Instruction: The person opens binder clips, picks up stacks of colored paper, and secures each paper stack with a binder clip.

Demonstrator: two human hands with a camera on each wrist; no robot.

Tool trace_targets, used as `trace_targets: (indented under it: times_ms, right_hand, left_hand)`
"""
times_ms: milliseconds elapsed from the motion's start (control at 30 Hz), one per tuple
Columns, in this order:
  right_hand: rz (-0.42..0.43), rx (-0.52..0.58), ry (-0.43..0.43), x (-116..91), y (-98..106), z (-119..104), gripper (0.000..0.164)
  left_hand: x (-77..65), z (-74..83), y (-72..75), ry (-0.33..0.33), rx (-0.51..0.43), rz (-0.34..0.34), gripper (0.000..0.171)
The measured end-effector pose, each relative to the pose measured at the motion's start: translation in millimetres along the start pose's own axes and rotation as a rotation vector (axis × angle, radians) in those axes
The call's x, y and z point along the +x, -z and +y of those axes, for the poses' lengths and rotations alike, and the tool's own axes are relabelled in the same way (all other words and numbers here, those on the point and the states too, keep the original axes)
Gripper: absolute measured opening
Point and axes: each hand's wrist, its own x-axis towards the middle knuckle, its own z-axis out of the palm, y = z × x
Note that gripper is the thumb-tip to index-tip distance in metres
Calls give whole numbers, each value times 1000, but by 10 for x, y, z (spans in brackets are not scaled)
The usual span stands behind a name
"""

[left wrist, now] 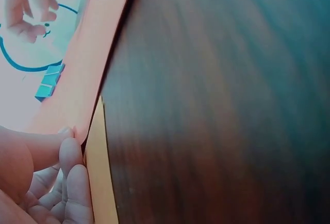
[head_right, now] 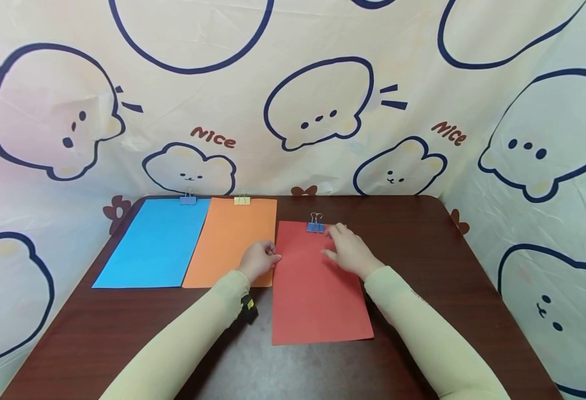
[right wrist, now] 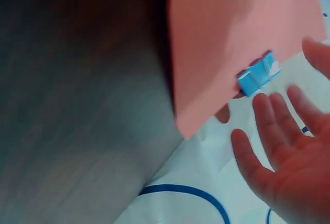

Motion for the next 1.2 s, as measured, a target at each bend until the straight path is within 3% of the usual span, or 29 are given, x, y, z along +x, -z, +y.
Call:
trace_targets:
  times_ms: [300,433,867,1200]
  right_hand:
    - [-125,-67,122,-297,-45,-209,37]
    - [-158,-85,173,-423,-58,-308,43]
    - [-286,-149,176,-704,-154,-496,63]
    - [-274,-187,169,-811,-160,-596,69]
  left_hand:
    - [2,5,-12,-4,6,2,17]
    - [4,7,-22,-2,-5,-1,17]
    - [13,4,-21,25,-2,12,19]
    - [5,21,6,46,-15,15,23]
